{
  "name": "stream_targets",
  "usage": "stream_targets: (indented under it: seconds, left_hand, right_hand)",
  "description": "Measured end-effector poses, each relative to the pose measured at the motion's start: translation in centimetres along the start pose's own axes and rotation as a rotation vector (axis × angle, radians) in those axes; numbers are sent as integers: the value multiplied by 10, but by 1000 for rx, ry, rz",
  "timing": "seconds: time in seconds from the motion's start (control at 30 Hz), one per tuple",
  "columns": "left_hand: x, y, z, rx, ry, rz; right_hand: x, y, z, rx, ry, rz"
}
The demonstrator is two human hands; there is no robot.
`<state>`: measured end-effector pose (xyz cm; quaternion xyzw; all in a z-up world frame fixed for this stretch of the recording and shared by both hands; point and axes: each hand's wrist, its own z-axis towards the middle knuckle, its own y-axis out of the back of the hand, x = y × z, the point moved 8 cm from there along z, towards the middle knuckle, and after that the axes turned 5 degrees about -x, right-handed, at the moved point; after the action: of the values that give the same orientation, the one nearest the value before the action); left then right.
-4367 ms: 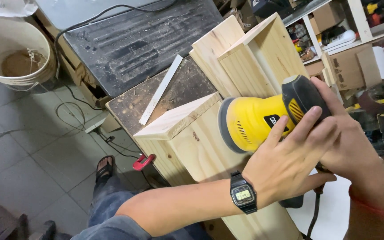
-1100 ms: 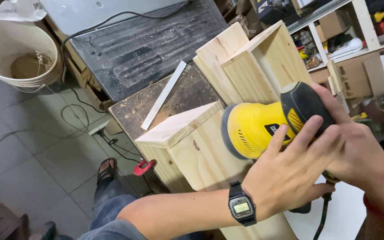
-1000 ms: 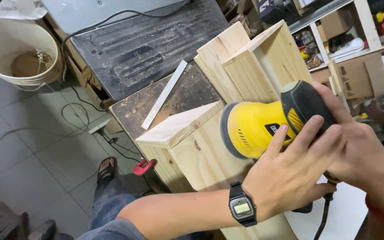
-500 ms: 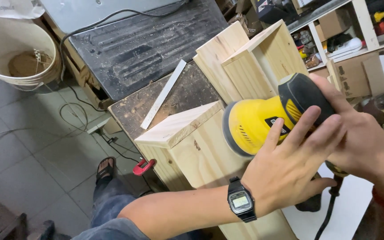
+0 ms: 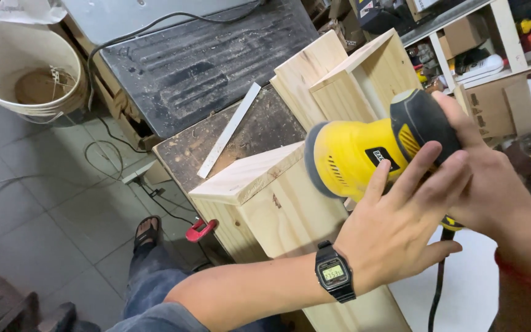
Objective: Using an electric orbital sander to smooth the surfaces and edges of wooden boards and a small box.
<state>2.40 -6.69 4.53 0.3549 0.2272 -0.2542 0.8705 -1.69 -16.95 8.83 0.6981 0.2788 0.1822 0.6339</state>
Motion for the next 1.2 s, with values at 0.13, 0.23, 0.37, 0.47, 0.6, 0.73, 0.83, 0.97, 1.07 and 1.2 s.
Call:
stream_targets:
  seconds: [0.13,0.23,0.37,0.47,0.6,0.73,0.83,0.97,1.07,1.2]
  left_hand:
    - [-4,-6,-4,28,-40,21]
    - [-9,-7,-9,1,-56,-55]
    - [-22,-3,-25,-74,-107,-349]
    - [-38,34,-72,-131,-366,-458]
    - [-39,-18,-152,124,-500,-616]
    - [-25,-14,-146,-59,-494,-407]
    - [-23,-21,-152,-58,-529,-389]
    - [-19,-21,-157,-94,-546,-325]
    - [-17,-18,-157,-91,-558,-341]
    - [-17,-11,-155,-99,-558,-322]
  right_hand:
    - [-12,-6,1,37,-84,127]
    - [-35,-21,1,59,-44,211]
    - [-47,-33,5,75,73,617]
    - [-38,-36,6,96,-131,705]
    - [-68,-68,22,144,-137,851]
    - [-97,-118,35,237,-276,1302]
    - [-127,-163,63,353,-113,1409]
    - [-133,-196,64,368,-340,1422]
    - [-160,-236,64,448,-269,1394]
    - [-159,-233,31,425,-359,1459]
